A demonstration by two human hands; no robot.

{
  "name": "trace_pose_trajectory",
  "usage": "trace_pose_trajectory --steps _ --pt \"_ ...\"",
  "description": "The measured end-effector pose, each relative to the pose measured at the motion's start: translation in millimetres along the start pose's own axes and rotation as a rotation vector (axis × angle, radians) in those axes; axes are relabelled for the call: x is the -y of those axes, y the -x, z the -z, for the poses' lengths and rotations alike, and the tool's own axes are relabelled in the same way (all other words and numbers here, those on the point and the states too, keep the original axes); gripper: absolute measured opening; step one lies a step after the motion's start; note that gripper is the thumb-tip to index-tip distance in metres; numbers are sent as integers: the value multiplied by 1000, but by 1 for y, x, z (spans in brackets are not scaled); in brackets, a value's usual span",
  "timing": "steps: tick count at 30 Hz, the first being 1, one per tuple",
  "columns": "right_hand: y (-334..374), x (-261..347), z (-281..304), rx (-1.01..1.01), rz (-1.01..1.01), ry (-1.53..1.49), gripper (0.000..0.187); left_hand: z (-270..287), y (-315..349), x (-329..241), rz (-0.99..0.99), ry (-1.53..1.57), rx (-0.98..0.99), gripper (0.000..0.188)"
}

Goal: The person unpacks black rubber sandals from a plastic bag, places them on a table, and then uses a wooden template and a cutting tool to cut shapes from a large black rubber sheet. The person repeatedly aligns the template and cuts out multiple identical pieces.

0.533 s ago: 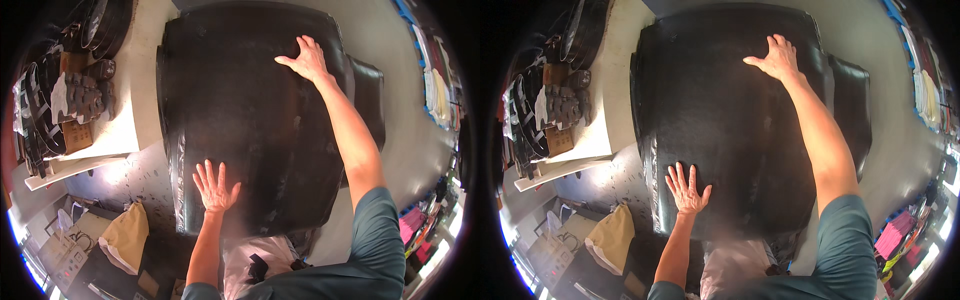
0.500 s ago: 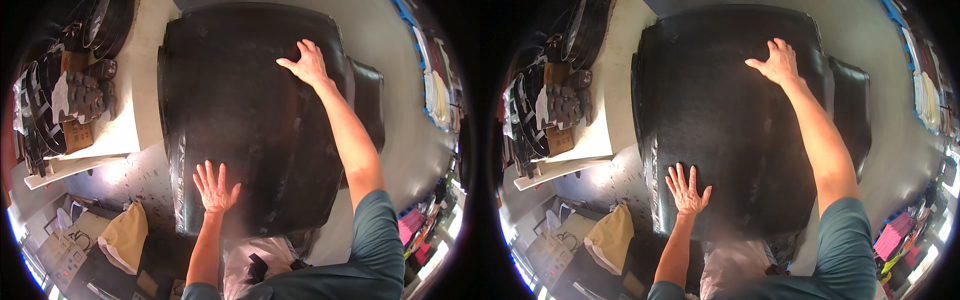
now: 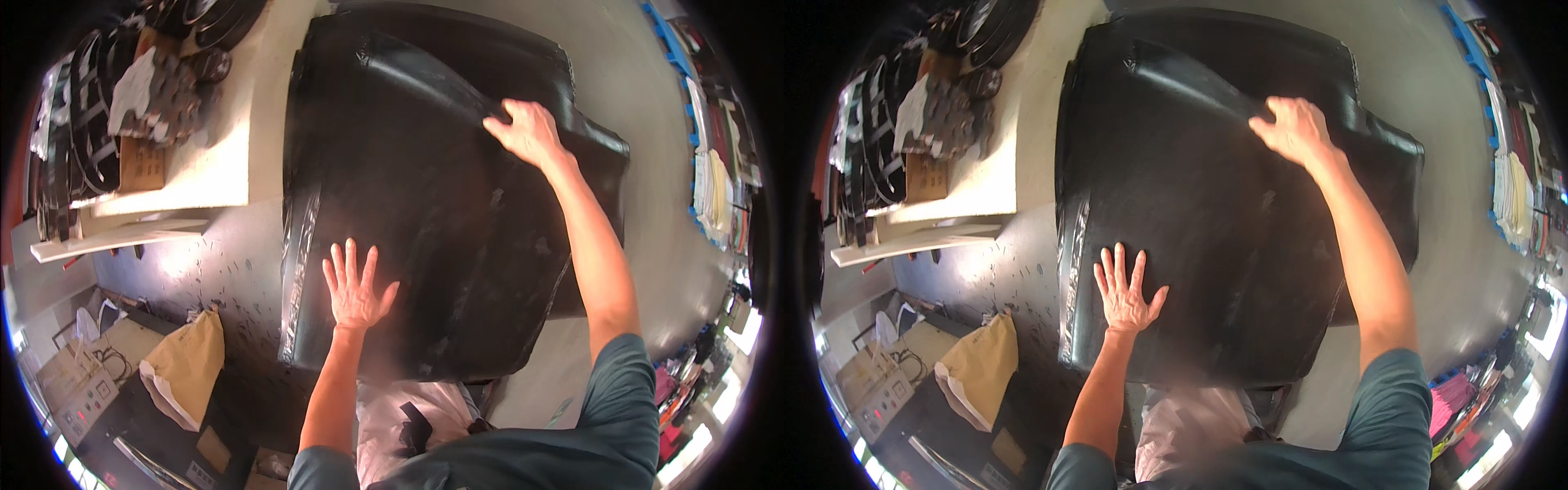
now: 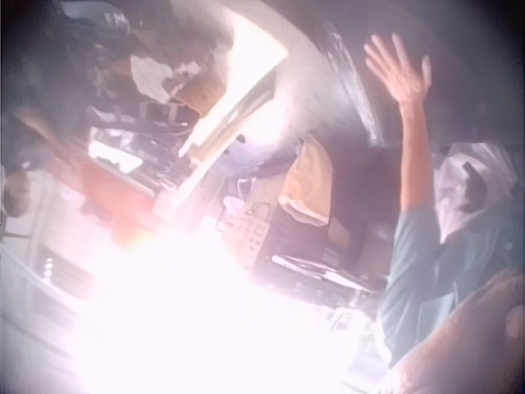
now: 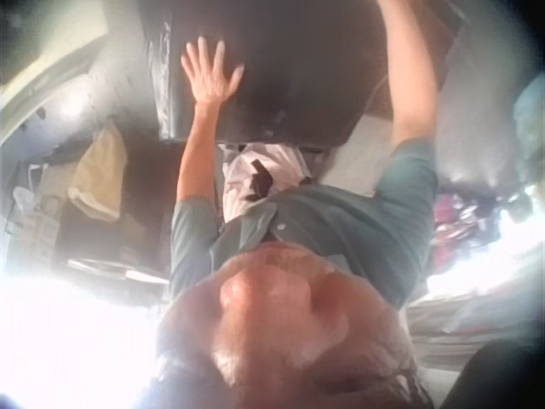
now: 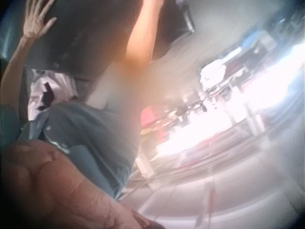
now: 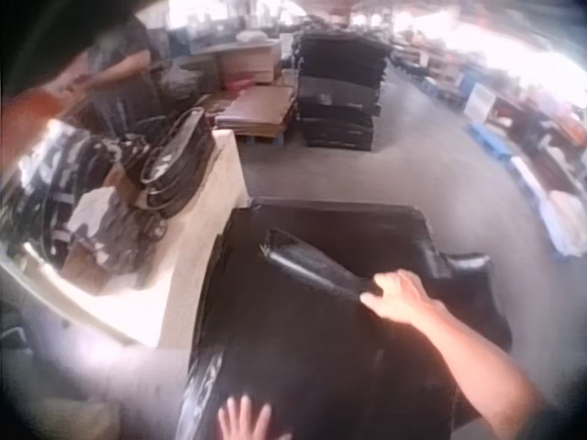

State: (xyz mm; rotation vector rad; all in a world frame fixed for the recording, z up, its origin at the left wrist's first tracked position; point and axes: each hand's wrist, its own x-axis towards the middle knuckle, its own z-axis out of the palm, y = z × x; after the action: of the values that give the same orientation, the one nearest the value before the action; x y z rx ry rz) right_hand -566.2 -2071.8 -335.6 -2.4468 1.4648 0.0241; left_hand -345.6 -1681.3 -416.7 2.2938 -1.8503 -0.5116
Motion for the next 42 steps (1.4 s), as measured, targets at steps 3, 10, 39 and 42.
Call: trace_pose_trajectory --steps 3,10,39,42 --pt "84 42 -3 6 277 12 36 -4 0 2 -26 23 -66 92" --pt "365 143 -33 493 392 -194 29 -17 47 23 -144 -15 109 78" --pt "443 653 169 -558 719 -1198 36 234 664 63 -319 1195 -547 43" --pt "494 687 161 -223 648 -1777 38 234 705 72 -158 1199 -653 40"
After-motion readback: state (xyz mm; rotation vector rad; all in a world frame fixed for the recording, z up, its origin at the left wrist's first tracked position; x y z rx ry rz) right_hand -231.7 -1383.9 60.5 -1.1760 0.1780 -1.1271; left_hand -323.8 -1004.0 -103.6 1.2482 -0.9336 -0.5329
